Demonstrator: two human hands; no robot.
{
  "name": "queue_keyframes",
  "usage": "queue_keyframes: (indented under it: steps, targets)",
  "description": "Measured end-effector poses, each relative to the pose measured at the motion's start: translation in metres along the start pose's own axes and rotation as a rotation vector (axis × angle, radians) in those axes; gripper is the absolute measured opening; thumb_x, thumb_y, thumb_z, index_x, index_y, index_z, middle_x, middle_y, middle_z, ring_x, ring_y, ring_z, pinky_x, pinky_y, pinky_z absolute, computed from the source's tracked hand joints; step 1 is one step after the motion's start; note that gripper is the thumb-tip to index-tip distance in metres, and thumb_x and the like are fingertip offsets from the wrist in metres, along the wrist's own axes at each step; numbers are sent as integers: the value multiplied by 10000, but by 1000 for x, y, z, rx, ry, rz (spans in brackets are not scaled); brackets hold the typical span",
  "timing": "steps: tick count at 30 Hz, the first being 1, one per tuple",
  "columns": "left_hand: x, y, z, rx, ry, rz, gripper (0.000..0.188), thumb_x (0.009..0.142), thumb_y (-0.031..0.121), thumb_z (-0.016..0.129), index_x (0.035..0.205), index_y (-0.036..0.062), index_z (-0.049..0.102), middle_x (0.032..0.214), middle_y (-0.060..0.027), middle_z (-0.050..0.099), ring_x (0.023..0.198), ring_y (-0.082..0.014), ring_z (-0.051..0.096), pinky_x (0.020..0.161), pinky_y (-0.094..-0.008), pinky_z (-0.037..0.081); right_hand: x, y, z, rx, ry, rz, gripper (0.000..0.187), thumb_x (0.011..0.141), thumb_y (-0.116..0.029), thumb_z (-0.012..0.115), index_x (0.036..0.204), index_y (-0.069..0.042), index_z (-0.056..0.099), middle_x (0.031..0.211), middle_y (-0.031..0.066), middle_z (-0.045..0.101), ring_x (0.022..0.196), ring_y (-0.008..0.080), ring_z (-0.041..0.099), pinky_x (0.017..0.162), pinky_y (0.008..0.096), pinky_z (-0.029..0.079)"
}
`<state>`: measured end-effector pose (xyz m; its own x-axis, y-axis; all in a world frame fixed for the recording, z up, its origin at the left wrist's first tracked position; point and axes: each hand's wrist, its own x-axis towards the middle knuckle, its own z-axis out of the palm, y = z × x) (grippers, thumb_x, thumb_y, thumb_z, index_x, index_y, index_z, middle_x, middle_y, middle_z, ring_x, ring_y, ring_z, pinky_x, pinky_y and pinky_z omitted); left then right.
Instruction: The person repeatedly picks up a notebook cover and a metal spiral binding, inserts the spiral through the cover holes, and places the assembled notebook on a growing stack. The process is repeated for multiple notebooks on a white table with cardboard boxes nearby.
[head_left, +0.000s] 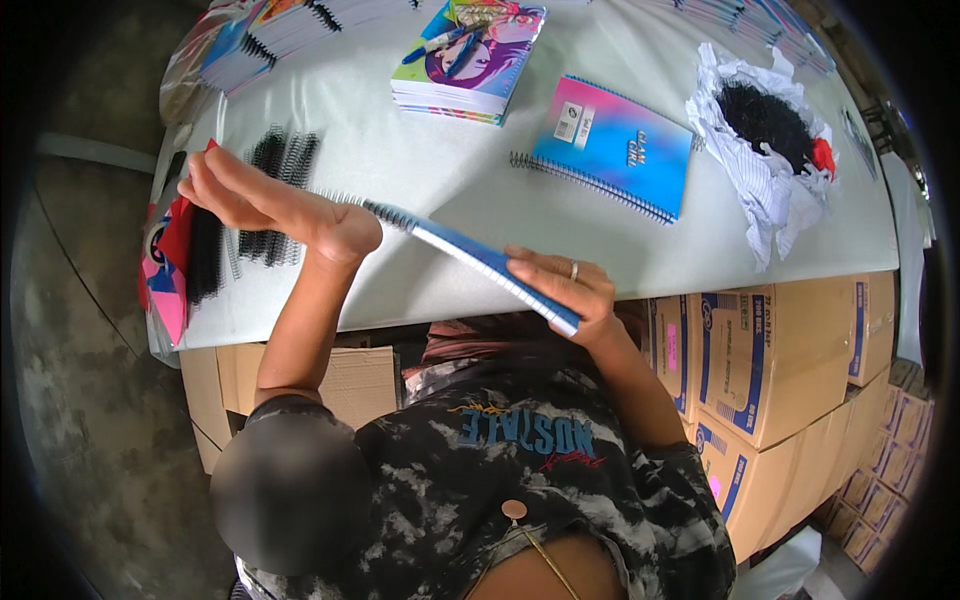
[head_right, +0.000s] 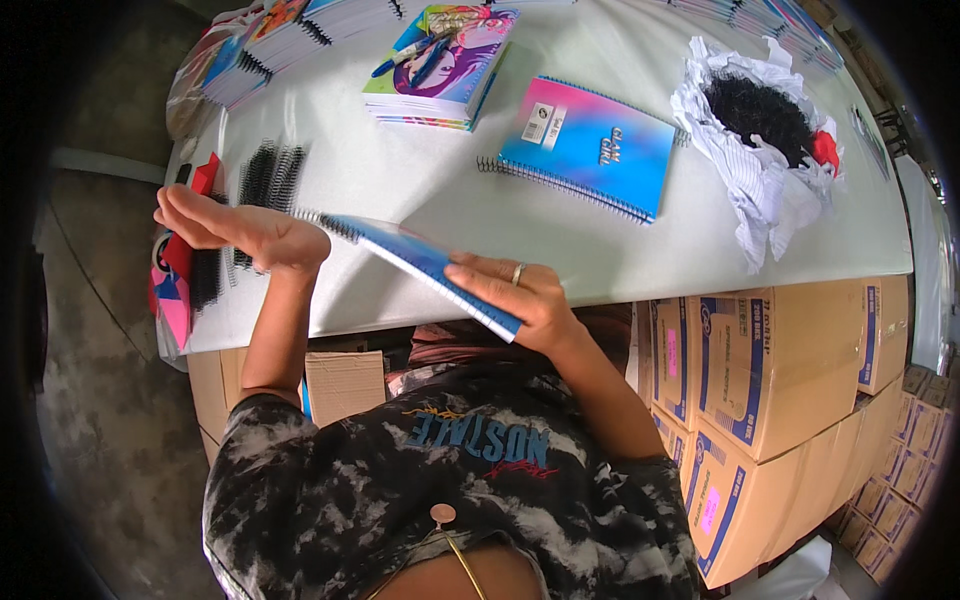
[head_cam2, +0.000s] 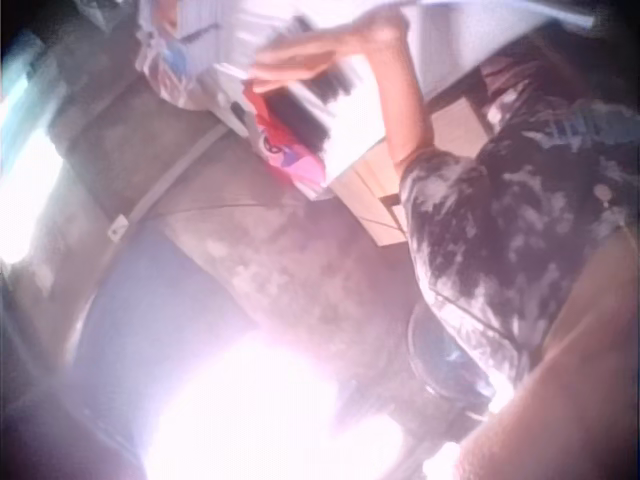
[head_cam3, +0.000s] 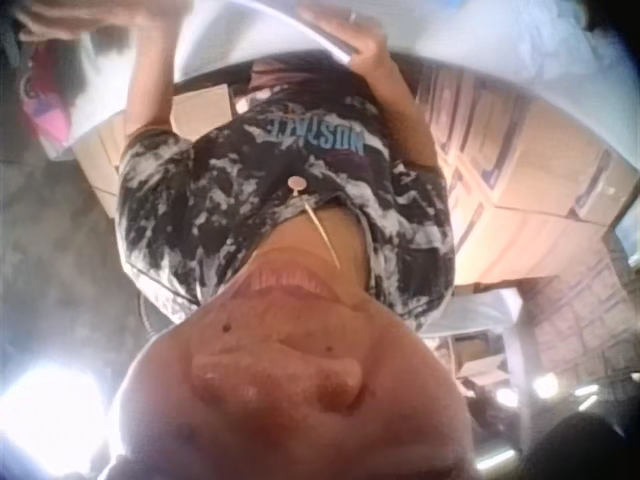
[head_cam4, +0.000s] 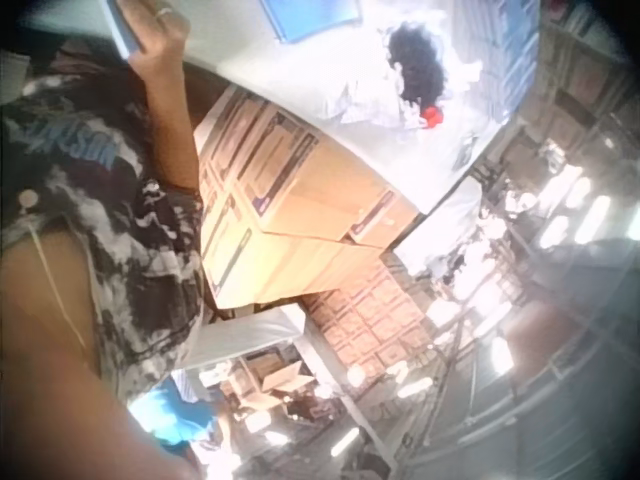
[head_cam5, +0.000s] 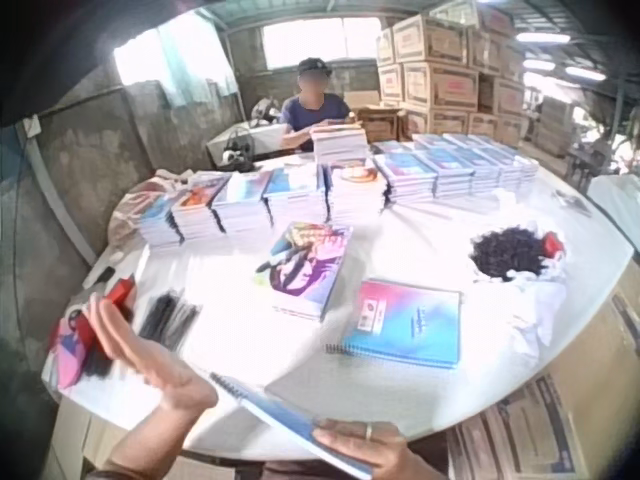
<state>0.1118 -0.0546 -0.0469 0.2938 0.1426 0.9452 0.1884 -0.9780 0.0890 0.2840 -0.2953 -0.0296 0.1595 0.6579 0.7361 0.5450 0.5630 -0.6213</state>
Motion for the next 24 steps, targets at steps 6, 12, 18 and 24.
queue_keyframes:
  steps: [6,12,18,24]
  targets:
    - [2,67,5,-44,-200,437,983,778,763,235,1361,-28,255,1412,-302,131,1313,-480,57,1036,-576,-60,2,15,-7,-93,62,-49,338,708,1,652,1045,16,627,959,208,641,829,287,659,704,323,530]
    - [-25,63,21,-96,-404,9,1167,674,815,372,1304,-158,245,1385,-361,120,1297,-500,103,1027,-602,15,0,4,6,-30,70,66,297,740,88,519,1014,49,624,964,207,646,881,302,652,763,337,519]
    - [-4,2,14,-239,-79,135,1061,717,775,396,1382,-22,175,1424,-294,86,1327,-414,97,1053,-549,-5,0,0,2,8,26,72,287,738,91,530,1007,55,624,972,190,649,917,309,641,786,344,514]
    - [-18,87,24,-195,-425,533,1035,700,762,432,1314,-63,315,1357,-300,253,1256,-467,235,936,-672,187,4,12,1,-96,117,59,330,710,55,595,1036,13,627,986,167,647,892,277,649,758,333,521]
